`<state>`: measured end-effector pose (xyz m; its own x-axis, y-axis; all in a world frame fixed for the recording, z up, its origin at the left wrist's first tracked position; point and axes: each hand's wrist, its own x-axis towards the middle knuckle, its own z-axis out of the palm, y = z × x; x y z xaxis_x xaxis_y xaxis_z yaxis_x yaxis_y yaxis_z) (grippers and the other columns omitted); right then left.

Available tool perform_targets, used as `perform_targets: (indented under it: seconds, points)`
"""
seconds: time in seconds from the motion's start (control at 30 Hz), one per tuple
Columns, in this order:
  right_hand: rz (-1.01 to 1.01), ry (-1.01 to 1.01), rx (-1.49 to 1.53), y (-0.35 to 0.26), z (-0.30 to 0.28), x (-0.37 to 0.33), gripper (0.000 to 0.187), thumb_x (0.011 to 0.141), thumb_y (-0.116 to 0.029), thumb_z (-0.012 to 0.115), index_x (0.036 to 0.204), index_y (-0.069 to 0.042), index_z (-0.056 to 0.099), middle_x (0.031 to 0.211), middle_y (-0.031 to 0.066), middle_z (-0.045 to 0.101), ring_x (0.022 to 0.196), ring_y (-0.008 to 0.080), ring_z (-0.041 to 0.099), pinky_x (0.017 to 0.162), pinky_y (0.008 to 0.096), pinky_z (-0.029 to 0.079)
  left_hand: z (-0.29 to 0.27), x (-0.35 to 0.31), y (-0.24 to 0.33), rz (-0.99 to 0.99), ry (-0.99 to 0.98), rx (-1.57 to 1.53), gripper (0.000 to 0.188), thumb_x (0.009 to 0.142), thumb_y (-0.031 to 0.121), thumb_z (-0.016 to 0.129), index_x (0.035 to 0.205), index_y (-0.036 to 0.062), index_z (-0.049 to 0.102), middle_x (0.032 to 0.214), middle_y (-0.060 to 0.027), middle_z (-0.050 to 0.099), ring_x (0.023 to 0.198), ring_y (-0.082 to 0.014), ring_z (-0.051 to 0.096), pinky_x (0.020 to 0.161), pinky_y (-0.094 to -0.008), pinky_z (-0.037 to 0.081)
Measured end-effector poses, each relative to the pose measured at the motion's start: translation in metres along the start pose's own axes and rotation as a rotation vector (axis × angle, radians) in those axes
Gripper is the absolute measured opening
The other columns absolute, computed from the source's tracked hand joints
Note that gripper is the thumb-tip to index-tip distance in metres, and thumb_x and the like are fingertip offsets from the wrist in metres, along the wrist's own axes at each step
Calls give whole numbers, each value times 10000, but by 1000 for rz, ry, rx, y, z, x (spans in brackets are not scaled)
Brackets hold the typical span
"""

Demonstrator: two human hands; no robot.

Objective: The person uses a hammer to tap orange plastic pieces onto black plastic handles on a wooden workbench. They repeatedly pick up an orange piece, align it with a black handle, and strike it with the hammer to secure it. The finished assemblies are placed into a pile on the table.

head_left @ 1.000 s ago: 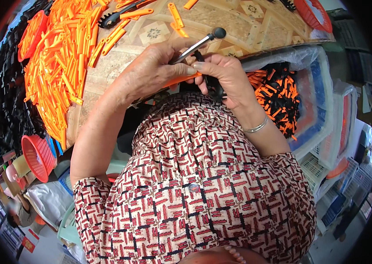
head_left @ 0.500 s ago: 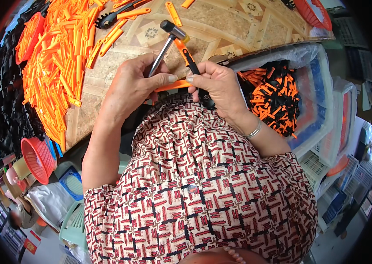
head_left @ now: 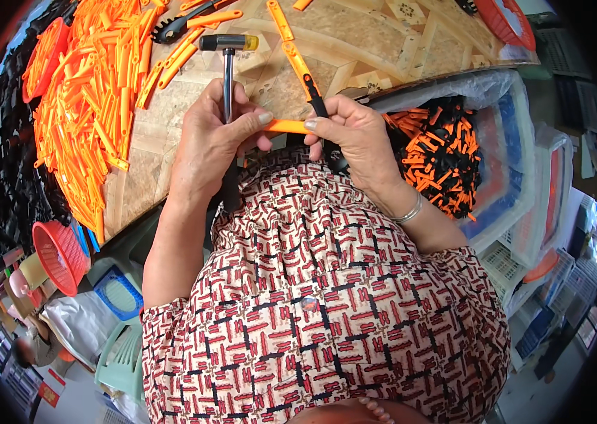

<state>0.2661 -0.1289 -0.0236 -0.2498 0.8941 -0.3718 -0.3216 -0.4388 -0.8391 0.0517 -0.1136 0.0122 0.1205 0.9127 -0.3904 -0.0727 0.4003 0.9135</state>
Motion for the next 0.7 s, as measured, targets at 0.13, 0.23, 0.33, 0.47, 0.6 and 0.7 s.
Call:
perform_targets:
  seconds: [0.13, 0.23, 0.33, 0.47, 0.6, 0.7]
  points:
    - [116, -31, -83, -2, -12, -4, 146, 992, -130, 646, 950, 8, 668, 751, 74, 694, 562, 116, 638, 530, 237, 505, -7, 10, -3, 176, -7, -44, 245, 923, -1, 704, 1048, 53, 501, 891, -79, 676, 689, -141, 684, 578, -223, 525]
    - [177, -80, -263, -8, -19, -13, 187, 1011, -155, 622, 929, 7, 662, 723, 69, 688, 545, 117, 632, 519, 238, 496, -9, 16, 14, 264, -28, 128, 238, 905, 3, 720, 1029, 59, 524, 913, -101, 683, 762, -158, 669, 686, -263, 536]
    - [159, -68, -320, -8, -20, -15, 193, 1011, -155, 620, 927, 14, 659, 711, 65, 686, 537, 113, 628, 507, 240, 489, 2, 31, 25, 244, -75, 358, 227, 916, 34, 725, 1044, 44, 538, 888, -61, 649, 732, -121, 644, 681, -240, 524]
    - [140, -88, -361, -10, -17, -10, 200, 1007, -149, 614, 915, 23, 662, 692, 61, 689, 536, 103, 630, 502, 241, 486, 13, 44, 14, 264, -88, 473, 180, 926, 63, 725, 988, 43, 557, 840, -8, 592, 700, -81, 616, 647, -221, 508]
    - [134, -101, -378, -6, -19, -3, 201, 1001, -144, 609, 908, 26, 665, 701, 65, 699, 537, 106, 638, 513, 239, 492, 18, 49, 14, 286, -82, 592, 172, 920, 53, 724, 972, 40, 561, 847, -12, 589, 702, -82, 603, 643, -233, 513]
    - [153, -150, -391, -8, -19, 0, 231, 1027, -175, 588, 1010, 38, 675, 732, 78, 705, 571, 111, 649, 551, 227, 509, 17, 52, 12, 357, -73, 661, 166, 912, 52, 727, 953, 37, 567, 842, -19, 583, 707, -85, 594, 639, -245, 516]
